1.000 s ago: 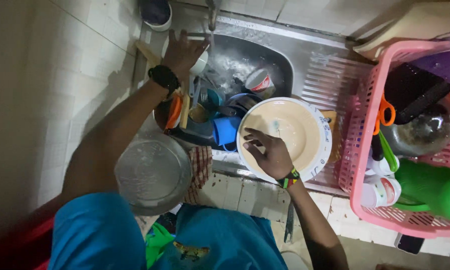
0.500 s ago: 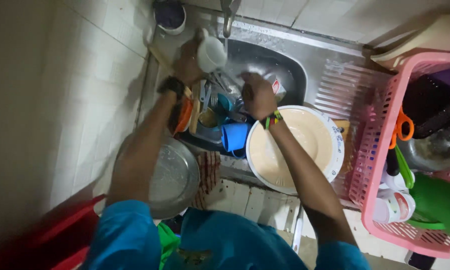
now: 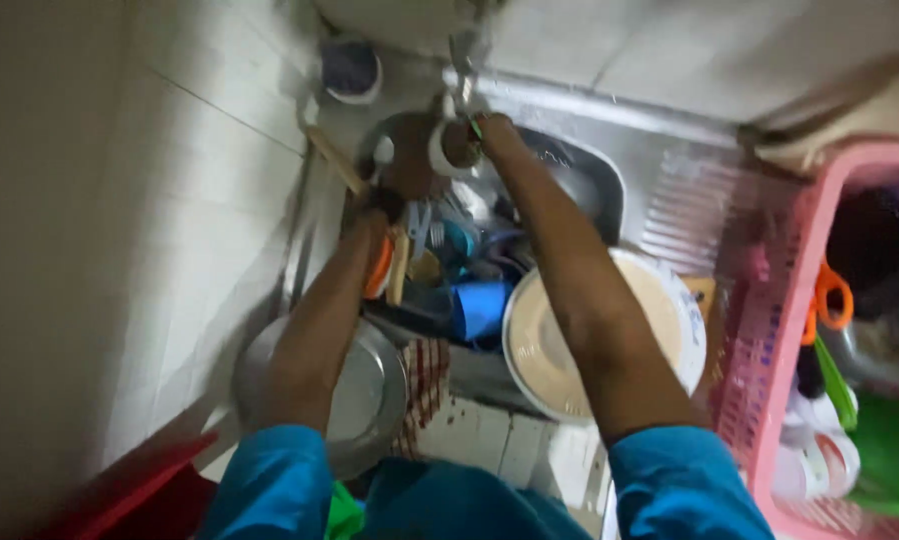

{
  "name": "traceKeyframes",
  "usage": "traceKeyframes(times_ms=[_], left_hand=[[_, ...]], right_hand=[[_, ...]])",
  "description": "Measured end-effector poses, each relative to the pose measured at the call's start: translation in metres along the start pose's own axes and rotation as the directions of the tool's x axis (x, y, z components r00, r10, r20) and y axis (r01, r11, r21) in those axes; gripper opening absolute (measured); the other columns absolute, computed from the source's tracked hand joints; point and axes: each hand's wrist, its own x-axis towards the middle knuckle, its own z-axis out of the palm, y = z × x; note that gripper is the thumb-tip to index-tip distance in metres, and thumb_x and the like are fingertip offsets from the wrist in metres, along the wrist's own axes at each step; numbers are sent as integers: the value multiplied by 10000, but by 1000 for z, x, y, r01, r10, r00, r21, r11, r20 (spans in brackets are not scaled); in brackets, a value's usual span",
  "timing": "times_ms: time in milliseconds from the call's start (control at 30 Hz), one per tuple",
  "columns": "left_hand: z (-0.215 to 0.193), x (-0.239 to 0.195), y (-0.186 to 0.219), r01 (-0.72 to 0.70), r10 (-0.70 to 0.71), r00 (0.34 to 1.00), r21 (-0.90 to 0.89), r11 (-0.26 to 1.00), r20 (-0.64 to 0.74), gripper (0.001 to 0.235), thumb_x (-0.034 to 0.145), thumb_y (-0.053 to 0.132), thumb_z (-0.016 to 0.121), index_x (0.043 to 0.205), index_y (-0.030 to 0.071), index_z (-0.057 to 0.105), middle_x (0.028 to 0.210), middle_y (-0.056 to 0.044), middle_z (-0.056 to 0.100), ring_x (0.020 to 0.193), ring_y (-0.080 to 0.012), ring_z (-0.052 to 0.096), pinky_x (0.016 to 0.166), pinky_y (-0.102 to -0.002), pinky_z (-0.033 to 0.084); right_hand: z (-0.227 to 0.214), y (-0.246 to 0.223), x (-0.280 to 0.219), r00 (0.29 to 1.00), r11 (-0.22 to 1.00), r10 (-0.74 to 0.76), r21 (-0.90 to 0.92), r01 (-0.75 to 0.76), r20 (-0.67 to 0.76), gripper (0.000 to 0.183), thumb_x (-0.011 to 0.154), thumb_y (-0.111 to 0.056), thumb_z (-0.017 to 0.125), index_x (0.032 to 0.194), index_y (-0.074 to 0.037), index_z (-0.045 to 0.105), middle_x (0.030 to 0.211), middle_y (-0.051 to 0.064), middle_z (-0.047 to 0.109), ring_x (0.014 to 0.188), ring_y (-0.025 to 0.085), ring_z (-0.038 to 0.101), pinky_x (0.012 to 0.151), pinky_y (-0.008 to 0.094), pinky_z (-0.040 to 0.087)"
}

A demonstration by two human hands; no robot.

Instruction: Washing dishes and utensils in a kitchen sink and placing them in a drying rack

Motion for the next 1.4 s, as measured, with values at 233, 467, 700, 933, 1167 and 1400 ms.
traceKeyframes(times_ms=[233, 467, 700, 933, 1167, 1400], left_hand=[[-36, 41, 1, -603, 101, -591, -356, -714, 800, 1043, 864, 378, 780, 1602, 110, 92, 1229, -180, 670, 965, -339, 693, 740, -483, 504], [-19, 50, 20, -537, 31, -769, -618, -574, 639, 1131, 943, 305, 916, 1649, 40, 74, 1240, -299, 592, 1144, -467, 609, 951, -557, 428], [-103, -40, 5, -905, 56, 282, 246, 347, 958, 835, 677, 706, 608, 1201, 70, 741, 1062, -103, 782, 935, -187, 705, 754, -373, 537], [-31, 103, 11, -590, -61, -579, -470, -657, 813, 997, 872, 283, 775, 1628, 172, 136, 1043, -179, 685, 846, -303, 665, 728, -485, 457], [35, 248, 8, -755, -360, -643, -482, 444, 676, 469, 1053, 315, 531, 1465, 149, 379, 1237, -134, 615, 1078, -248, 582, 966, -405, 442], [-17, 92, 2, -704, -133, -686, -606, 371, 715, 582, 882, -100, 756, 1329, 101, 441, 1186, -129, 605, 1026, -232, 627, 731, -339, 595]], right_hand=[[6, -32, -26, 988, 990, -61, -117, 78, 145, 453, 1001, -350, 512, 1087, 55, 695, 981, 351, 659, 886, 546, 689, 615, 610, 558], [-72, -143, -88, 987, 982, 131, 120, -142, 98, 426, 938, -454, 601, 1180, -132, 740, 1107, 181, 714, 1046, 400, 717, 844, 500, 619], [-186, -121, -166, 853, 889, -352, -149, 434, 386, 287, 978, -74, 542, 1226, -29, 681, 1215, 271, 686, 1094, 420, 664, 915, 501, 546], [-63, -25, -84, 938, 970, -180, -102, 219, 297, 270, 932, -229, 613, 1130, -84, 724, 1125, 170, 739, 968, 339, 715, 804, 454, 555], [-171, -178, -194, 658, 823, -566, -297, 485, -496, 429, 929, -286, 681, 1293, -77, 595, 1211, 221, 663, 1094, 418, 677, 721, 522, 601], [-246, -214, -194, 661, 732, -658, -99, 674, -360, 450, 886, -450, 587, 1047, -53, 721, 1253, 232, 650, 1097, 408, 644, 906, 531, 499]])
